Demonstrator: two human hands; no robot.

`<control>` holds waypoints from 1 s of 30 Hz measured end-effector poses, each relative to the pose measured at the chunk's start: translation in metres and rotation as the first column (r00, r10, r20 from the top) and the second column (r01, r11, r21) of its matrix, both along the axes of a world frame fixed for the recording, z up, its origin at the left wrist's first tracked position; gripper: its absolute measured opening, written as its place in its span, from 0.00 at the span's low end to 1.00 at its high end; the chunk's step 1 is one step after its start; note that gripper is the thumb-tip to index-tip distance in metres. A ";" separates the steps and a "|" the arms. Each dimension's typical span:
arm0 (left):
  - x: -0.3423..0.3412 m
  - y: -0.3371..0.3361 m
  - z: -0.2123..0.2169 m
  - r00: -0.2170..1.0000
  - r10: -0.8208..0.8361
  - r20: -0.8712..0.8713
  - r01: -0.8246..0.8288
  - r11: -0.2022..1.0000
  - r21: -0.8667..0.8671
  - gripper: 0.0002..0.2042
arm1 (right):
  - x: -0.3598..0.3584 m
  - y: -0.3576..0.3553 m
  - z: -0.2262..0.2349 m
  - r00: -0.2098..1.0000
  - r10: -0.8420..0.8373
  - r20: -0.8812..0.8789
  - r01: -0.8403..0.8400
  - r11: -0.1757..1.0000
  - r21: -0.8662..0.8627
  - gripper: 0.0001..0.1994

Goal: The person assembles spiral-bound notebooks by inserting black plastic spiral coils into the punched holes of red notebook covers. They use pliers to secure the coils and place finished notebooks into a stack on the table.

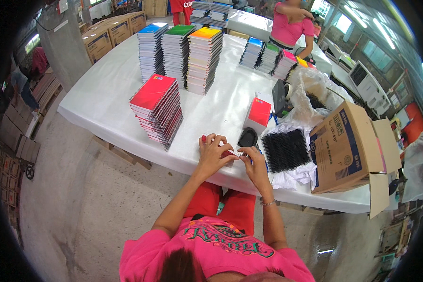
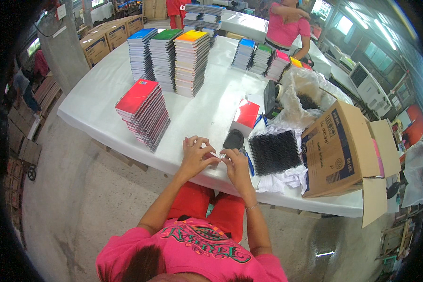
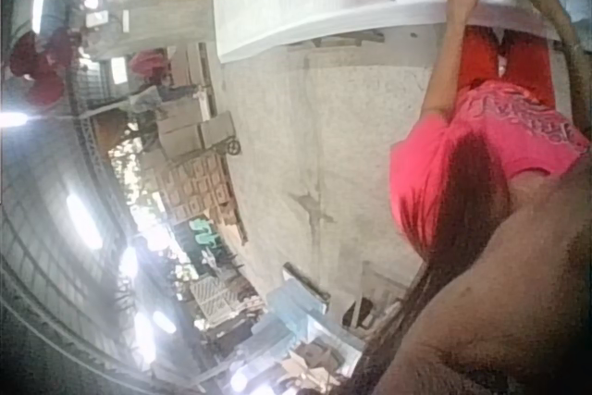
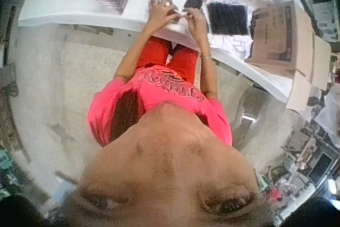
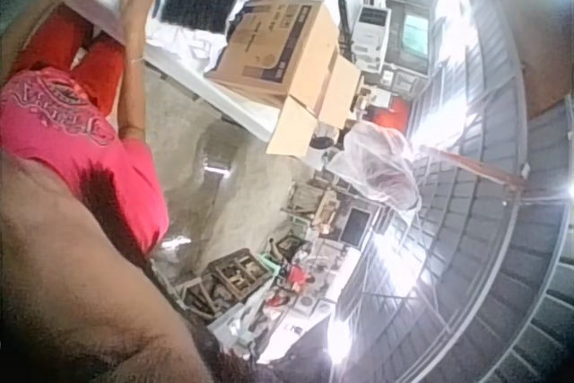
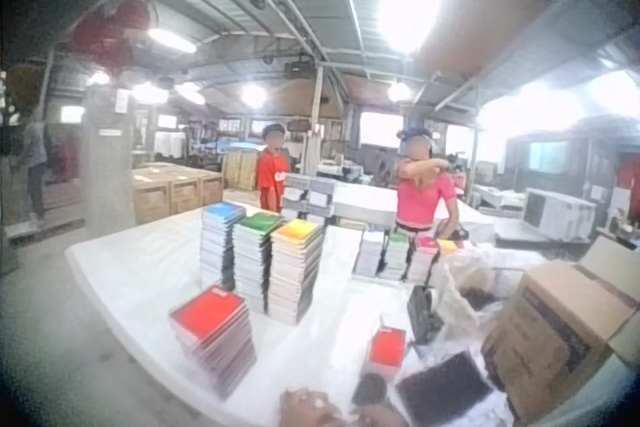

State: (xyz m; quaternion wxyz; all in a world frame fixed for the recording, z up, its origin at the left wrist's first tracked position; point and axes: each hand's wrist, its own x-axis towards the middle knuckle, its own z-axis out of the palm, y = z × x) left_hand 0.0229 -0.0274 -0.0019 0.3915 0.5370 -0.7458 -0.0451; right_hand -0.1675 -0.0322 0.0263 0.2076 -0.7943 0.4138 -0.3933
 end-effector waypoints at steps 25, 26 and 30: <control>0.003 -0.008 0.004 1.000 -0.024 -0.016 0.024 1.000 0.008 0.17 | 0.000 0.011 -0.007 0.992 -0.109 -0.071 0.094 0.979 -0.182 0.09; 0.004 -0.007 0.004 0.999 -0.031 -0.033 0.031 0.999 0.015 0.17 | -0.002 0.011 -0.009 0.996 -0.069 -0.050 0.064 0.993 -0.099 0.09; 0.004 -0.004 0.001 0.999 -0.035 -0.028 0.036 0.999 0.019 0.16 | -0.003 0.017 0.003 0.997 0.005 0.083 -0.023 0.975 0.219 0.08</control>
